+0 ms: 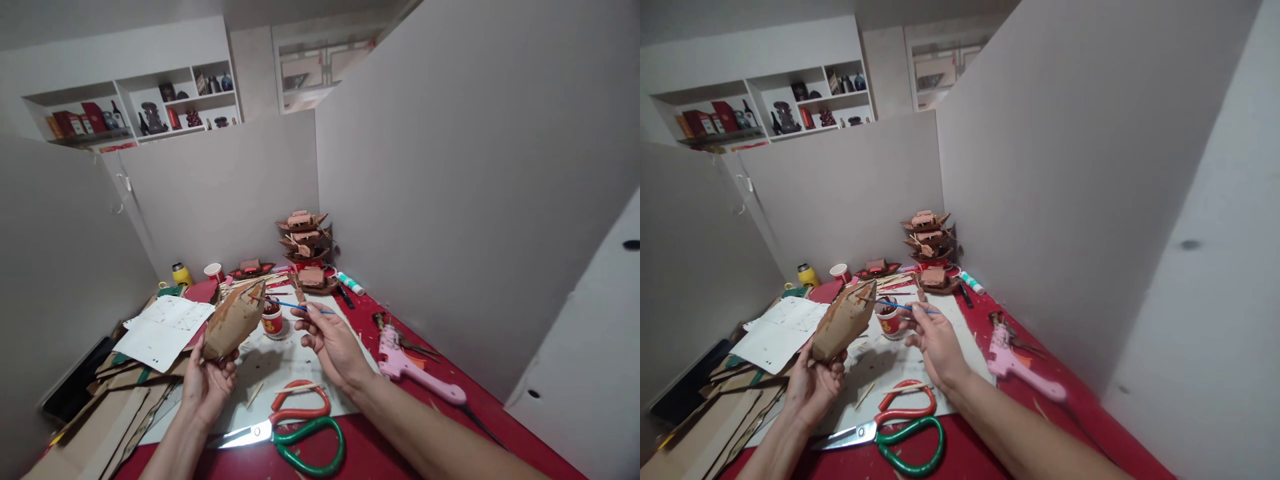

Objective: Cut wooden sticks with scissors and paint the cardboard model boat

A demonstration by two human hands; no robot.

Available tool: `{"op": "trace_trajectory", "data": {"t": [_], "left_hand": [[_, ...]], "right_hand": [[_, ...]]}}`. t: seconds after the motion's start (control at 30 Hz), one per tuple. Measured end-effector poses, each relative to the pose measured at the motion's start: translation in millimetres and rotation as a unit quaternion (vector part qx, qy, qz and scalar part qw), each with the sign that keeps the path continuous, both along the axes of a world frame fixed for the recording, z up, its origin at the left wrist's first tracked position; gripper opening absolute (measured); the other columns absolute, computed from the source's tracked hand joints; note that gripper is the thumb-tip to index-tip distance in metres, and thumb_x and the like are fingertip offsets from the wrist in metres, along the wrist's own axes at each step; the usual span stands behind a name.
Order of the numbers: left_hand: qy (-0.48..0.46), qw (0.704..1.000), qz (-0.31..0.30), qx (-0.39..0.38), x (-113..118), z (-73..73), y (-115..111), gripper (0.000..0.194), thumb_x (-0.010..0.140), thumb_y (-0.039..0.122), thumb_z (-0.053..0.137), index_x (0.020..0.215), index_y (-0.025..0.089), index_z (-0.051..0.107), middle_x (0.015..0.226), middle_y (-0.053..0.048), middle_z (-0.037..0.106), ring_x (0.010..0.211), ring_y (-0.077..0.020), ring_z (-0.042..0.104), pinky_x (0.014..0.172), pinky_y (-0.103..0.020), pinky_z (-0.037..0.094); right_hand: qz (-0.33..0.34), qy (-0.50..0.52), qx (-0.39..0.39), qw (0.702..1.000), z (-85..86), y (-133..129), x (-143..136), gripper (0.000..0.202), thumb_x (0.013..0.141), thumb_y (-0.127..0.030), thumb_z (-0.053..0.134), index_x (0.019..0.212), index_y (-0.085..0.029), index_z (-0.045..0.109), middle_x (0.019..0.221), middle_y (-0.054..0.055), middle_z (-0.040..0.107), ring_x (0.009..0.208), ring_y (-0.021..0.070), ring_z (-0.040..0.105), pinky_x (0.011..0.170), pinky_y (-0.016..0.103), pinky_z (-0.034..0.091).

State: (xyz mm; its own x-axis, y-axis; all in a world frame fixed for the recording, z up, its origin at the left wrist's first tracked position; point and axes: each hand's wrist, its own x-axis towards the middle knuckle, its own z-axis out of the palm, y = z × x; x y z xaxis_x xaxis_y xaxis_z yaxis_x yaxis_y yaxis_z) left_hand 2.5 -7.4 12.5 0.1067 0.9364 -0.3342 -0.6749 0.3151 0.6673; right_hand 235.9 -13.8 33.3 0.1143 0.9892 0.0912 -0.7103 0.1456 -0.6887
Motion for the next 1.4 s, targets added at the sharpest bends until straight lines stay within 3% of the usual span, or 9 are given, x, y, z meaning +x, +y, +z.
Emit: {"op": "trace_trajectory", "data": {"t": [0.73, 1.23, 1.4], "left_hand": [[0.011, 1.000, 0.007, 0.027, -1.0, 1.0, -0.7, 0.040, 0.093, 0.044, 0.038, 0.100, 0.010, 0.059, 0.070, -0.015, 0.069, 0.045, -0.0149, 0.058, 0.043, -0.026, 0.050], [0.026, 0.999, 0.010, 0.045, -0.8, 3.4, -2.6, 0.038, 0.092, 0.045, 0.040, 0.099, 0.014, 0.060, 0.070, -0.012, 0.068, 0.045, -0.0152, 0.057, 0.042, -0.027, 0.049], [0.031, 0.998, 0.014, 0.047, -0.3, 6.0, -3.2, 0.039, 0.092, 0.045, 0.038, 0.096, 0.013, 0.059, 0.069, -0.013, 0.067, 0.045, -0.0145, 0.055, 0.043, -0.027, 0.049]], "right_hand": [[-0.023, -0.013, 0.027, 0.999, 0.8, 3.6, 5.8, 0.035, 0.060, -0.038, 0.085, 0.084, -0.019, 0.067, 0.083, 0.003, 0.074, 0.062, 0.0111, 0.063, 0.043, 0.016, 0.046], [-0.001, -0.021, 0.041, 0.999, 0.0, -4.1, -0.4, 0.034, 0.062, -0.037, 0.084, 0.085, -0.018, 0.069, 0.084, 0.006, 0.074, 0.063, 0.0140, 0.065, 0.043, 0.018, 0.047], [-0.029, 0.001, 0.041, 0.999, -0.2, 2.3, 5.6, 0.035, 0.061, -0.036, 0.084, 0.086, -0.020, 0.066, 0.083, 0.003, 0.074, 0.062, 0.0112, 0.064, 0.043, 0.016, 0.045]]}}
